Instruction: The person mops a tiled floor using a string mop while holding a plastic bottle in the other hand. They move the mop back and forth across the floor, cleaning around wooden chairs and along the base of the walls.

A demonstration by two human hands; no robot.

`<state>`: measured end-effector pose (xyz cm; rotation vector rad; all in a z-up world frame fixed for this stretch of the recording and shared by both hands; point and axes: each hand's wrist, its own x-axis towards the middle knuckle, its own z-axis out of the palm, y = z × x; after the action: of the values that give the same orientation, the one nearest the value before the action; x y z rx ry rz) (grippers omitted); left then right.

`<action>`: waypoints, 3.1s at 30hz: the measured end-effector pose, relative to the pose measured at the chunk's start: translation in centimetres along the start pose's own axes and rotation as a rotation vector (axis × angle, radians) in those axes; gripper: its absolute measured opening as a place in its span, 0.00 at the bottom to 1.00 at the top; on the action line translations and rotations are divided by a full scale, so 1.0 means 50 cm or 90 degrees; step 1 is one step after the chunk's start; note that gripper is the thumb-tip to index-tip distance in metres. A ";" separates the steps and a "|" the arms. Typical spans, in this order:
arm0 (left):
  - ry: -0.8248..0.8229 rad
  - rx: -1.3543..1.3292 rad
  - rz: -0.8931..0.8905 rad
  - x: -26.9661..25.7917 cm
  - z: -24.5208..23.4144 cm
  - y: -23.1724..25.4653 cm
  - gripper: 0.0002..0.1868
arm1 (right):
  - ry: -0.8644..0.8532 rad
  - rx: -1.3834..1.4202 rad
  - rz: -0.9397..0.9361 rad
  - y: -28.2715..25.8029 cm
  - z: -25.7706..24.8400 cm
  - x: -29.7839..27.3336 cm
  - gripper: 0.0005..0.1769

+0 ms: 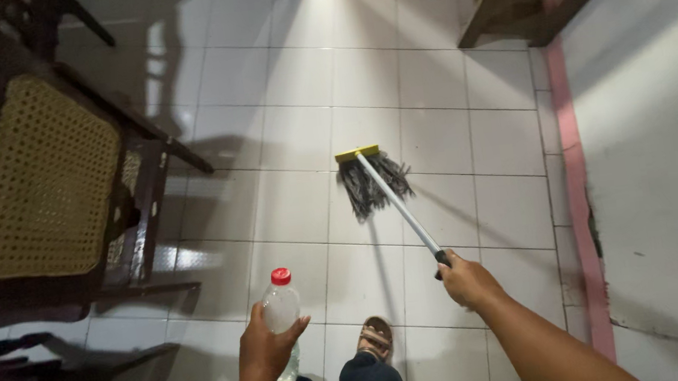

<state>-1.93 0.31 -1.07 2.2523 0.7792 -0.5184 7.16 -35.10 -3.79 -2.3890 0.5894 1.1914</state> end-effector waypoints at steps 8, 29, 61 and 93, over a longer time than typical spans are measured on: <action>0.018 -0.047 -0.035 -0.034 -0.010 -0.064 0.41 | 0.010 -0.167 -0.178 -0.176 0.163 -0.005 0.27; -0.096 -0.059 0.026 0.078 -0.198 -0.136 0.41 | 0.034 -0.036 0.166 0.059 0.166 -0.040 0.30; -0.122 0.011 0.101 0.221 -0.290 -0.233 0.46 | 0.051 -0.033 0.230 0.104 0.407 -0.140 0.35; -0.117 0.126 0.162 0.126 -0.162 -0.141 0.46 | 0.030 -0.144 0.107 0.119 0.380 -0.264 0.33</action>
<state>-0.78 12.65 -2.38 2.3983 0.3550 -0.6923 -15.50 -27.52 -4.54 -2.6040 0.7163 1.3392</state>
